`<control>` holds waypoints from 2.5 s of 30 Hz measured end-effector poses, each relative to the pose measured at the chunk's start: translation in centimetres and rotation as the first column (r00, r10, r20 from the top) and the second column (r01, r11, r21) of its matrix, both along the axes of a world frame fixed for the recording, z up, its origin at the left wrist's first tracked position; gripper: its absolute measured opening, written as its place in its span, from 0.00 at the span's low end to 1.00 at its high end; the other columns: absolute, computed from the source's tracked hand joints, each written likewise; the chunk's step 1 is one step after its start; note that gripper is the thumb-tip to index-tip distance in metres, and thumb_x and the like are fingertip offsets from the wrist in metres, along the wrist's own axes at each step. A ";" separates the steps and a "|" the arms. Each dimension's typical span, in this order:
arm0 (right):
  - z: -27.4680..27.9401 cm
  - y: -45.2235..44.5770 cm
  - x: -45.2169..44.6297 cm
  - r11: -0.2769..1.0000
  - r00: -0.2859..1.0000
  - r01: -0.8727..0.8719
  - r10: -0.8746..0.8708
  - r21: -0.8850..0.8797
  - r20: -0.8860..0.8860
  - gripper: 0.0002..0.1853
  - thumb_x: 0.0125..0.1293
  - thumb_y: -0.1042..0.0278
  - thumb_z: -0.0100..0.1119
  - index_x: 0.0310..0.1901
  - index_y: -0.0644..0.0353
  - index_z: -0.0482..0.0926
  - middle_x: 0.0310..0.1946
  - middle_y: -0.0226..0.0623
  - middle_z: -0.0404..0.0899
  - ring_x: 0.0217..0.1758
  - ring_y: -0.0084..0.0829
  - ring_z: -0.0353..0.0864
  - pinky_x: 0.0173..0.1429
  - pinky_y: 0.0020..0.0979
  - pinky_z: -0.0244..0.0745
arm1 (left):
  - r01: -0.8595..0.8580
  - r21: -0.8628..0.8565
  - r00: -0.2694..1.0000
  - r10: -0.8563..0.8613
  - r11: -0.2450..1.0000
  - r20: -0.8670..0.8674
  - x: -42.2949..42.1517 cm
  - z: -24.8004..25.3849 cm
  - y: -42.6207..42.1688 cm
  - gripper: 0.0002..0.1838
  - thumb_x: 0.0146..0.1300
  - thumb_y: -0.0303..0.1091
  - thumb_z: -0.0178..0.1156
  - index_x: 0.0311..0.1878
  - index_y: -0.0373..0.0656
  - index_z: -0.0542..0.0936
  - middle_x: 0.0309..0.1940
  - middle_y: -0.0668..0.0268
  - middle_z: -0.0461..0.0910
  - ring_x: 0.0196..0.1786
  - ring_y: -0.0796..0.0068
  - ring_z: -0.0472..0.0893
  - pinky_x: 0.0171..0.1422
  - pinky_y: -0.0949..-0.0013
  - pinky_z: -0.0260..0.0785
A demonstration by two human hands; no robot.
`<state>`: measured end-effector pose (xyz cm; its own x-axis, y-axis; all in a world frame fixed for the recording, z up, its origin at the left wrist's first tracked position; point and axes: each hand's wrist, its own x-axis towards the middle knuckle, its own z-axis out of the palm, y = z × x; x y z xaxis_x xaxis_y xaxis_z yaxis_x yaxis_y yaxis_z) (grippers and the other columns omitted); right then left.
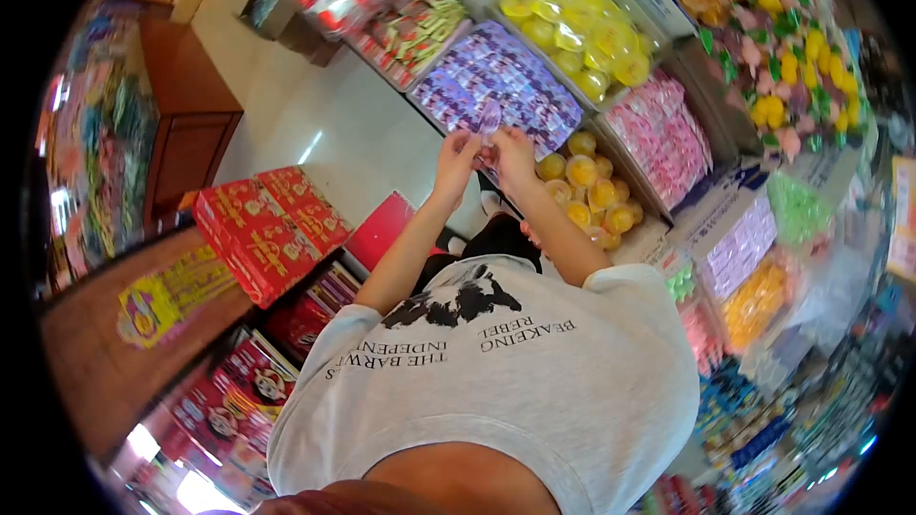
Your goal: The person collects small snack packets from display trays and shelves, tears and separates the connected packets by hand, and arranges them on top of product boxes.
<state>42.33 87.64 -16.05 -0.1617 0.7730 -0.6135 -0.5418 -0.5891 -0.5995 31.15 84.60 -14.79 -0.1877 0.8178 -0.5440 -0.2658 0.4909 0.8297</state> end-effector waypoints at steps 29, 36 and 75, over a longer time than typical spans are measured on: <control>4.1 -47.3 -18.2 -0.480 -0.399 -0.870 0.820 0.111 0.411 0.07 0.57 0.69 0.61 0.34 0.62 0.76 0.25 0.30 0.77 0.25 0.19 0.76 0.26 0.21 0.69 | -0.991 0.130 0.016 0.999 0.012 0.031 -5.5 2.7 -60.4 0.22 0.60 0.24 0.61 0.55 0.37 0.64 0.39 0.63 0.76 0.38 0.79 0.76 0.40 0.78 0.69; 5.5 -56.6 -20.3 -0.841 -0.732 -0.534 0.511 0.085 0.451 0.10 0.58 0.64 0.63 0.30 0.60 0.76 0.22 0.29 0.77 0.24 0.19 0.76 0.26 0.21 0.68 | -0.909 0.140 -0.390 0.919 -0.394 0.055 -1.9 1.7 -68.6 0.18 0.60 0.28 0.63 0.51 0.37 0.69 0.37 0.64 0.77 0.37 0.79 0.77 0.38 0.77 0.70; 13.1 -97.5 -33.0 -0.728 -0.225 -0.480 0.642 0.491 0.733 0.15 0.59 0.65 0.56 0.44 0.65 0.80 0.22 0.45 0.80 0.24 0.37 0.81 0.31 0.32 0.73 | -0.936 0.350 -0.339 0.183 0.032 -0.923 -15.7 12.0 -104.6 0.20 0.61 0.31 0.56 0.56 0.36 0.72 0.64 0.46 0.59 0.64 0.47 0.59 0.67 0.50 0.50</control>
